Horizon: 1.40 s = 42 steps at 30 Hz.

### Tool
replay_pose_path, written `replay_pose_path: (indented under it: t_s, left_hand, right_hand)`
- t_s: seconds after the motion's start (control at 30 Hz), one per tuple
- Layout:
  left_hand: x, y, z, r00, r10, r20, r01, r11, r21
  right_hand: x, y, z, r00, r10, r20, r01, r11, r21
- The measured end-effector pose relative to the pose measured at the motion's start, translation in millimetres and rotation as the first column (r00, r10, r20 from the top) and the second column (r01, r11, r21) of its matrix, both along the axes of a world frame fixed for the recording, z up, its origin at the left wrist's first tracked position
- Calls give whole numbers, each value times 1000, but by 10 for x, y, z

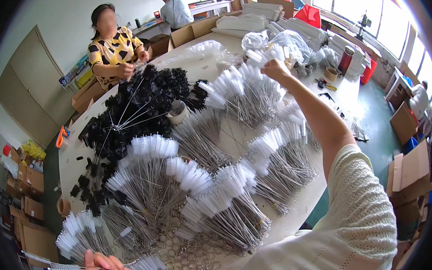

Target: The person assembles small white cleaning brushes into bundles by hand, securing them with metal rings.

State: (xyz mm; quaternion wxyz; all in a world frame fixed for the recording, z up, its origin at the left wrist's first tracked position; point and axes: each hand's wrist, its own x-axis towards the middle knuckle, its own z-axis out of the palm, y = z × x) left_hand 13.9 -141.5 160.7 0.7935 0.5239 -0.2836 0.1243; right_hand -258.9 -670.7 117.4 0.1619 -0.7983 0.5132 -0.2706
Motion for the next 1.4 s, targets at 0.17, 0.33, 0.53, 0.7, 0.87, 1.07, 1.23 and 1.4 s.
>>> replay_pose_path:
  t_s: [0.17, 0.33, 0.53, 0.7, 0.87, 1.07, 1.23, 1.4]
  left_hand:
    - [-29, -22, -27, 993, -110, -35, 110, 994, 6]
    - [-4, -50, -71, 973, -228, 28, 227, 973, 48]
    - [-86, -107, -11, 790, -575, -213, 505, 807, -306]
    - [-108, -62, -42, 792, -579, -194, 554, 815, -171]
    - [-140, 92, -2, 620, -732, -282, 721, 674, -163]
    - [-411, -290, -183, 799, -597, -75, 601, 794, 85]
    - [-598, -506, -330, 793, -608, -38, 577, 730, 365]
    - [-688, -606, -543, 806, -566, 175, 458, 783, 422]
  right_hand:
    - [14, -37, -327, 925, -341, -168, 351, 936, 28]
    - [-10, -148, -380, 945, -308, -113, 317, 946, 68]
    - [170, 370, 257, 932, -254, 258, 328, 895, -302]
    - [95, 429, 430, 968, -167, 187, 231, 885, -405]
    - [98, 827, 710, 905, 111, 410, -5, 968, -251]
    - [727, 2425, 604, 377, 359, 854, -807, 580, 113]
    - [978, 3475, 332, 271, 304, 913, -905, 405, 134]
    - [915, 4031, 335, 291, 382, 877, -894, 436, 107]
